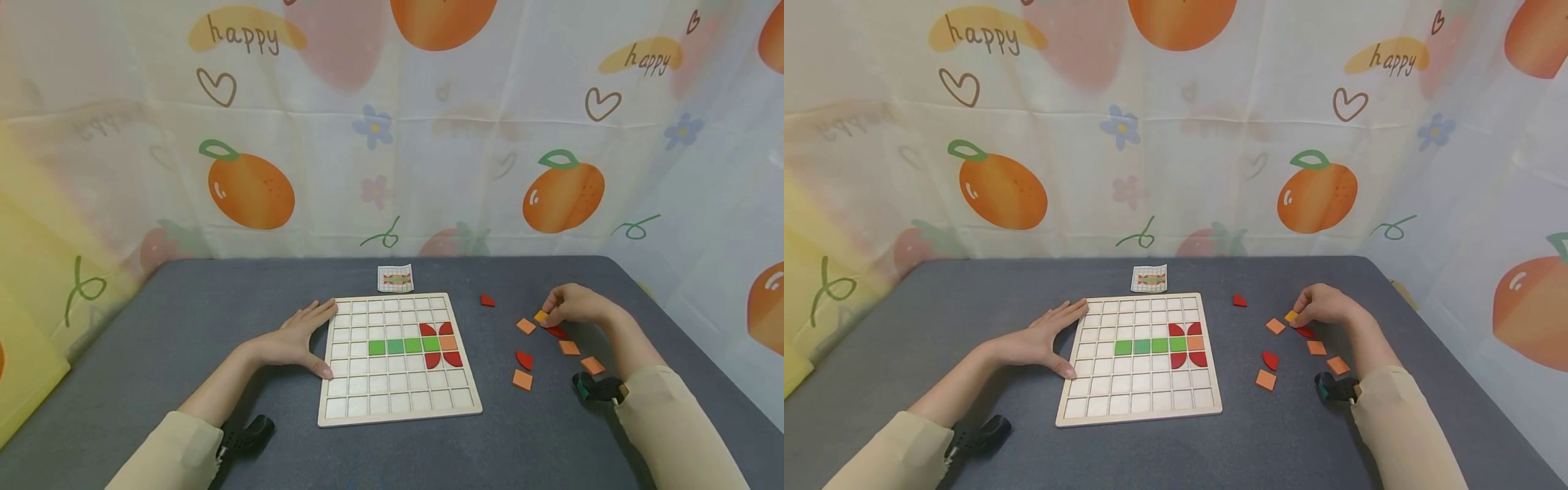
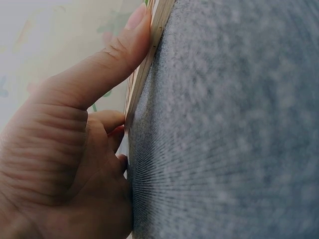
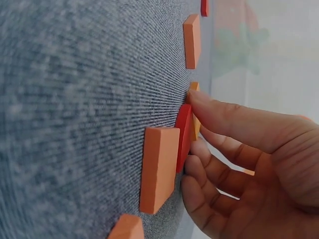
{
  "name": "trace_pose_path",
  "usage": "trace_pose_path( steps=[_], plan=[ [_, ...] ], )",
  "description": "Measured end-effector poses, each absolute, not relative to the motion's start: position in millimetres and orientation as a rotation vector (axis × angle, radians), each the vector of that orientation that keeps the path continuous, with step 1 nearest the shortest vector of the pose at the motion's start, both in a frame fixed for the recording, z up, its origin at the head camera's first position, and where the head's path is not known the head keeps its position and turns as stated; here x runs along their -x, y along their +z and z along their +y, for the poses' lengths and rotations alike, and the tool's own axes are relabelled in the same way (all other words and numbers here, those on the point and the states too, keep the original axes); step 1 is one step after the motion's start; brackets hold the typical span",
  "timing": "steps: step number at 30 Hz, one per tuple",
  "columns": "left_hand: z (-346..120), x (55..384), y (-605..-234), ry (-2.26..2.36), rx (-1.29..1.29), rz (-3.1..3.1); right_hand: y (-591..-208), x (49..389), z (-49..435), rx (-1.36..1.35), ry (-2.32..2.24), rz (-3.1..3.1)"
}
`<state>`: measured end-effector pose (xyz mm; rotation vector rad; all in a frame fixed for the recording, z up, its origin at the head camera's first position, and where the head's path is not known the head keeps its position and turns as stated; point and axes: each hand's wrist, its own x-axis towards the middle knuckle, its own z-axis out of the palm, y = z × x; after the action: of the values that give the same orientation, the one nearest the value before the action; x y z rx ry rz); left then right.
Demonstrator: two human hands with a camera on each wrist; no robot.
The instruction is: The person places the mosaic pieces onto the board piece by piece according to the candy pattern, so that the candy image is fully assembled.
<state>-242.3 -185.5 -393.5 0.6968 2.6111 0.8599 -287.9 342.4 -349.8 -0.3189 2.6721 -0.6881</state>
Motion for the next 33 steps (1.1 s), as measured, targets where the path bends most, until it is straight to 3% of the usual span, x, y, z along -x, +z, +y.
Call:
trace_pose_path(
  steps=[20, 33],
  plan=[
    [-185.2, 241.8, -392.3, 0.858, -0.715, 2.614, -344.6, 286.3, 334.5, 0.299, -0.834, 2.703],
    [-185.4, 242.5, -393.6, 0.858, -0.697, 2.612, -332.3, 281.3, 299.2, 0.447, -0.934, 2.734]
  ],
)
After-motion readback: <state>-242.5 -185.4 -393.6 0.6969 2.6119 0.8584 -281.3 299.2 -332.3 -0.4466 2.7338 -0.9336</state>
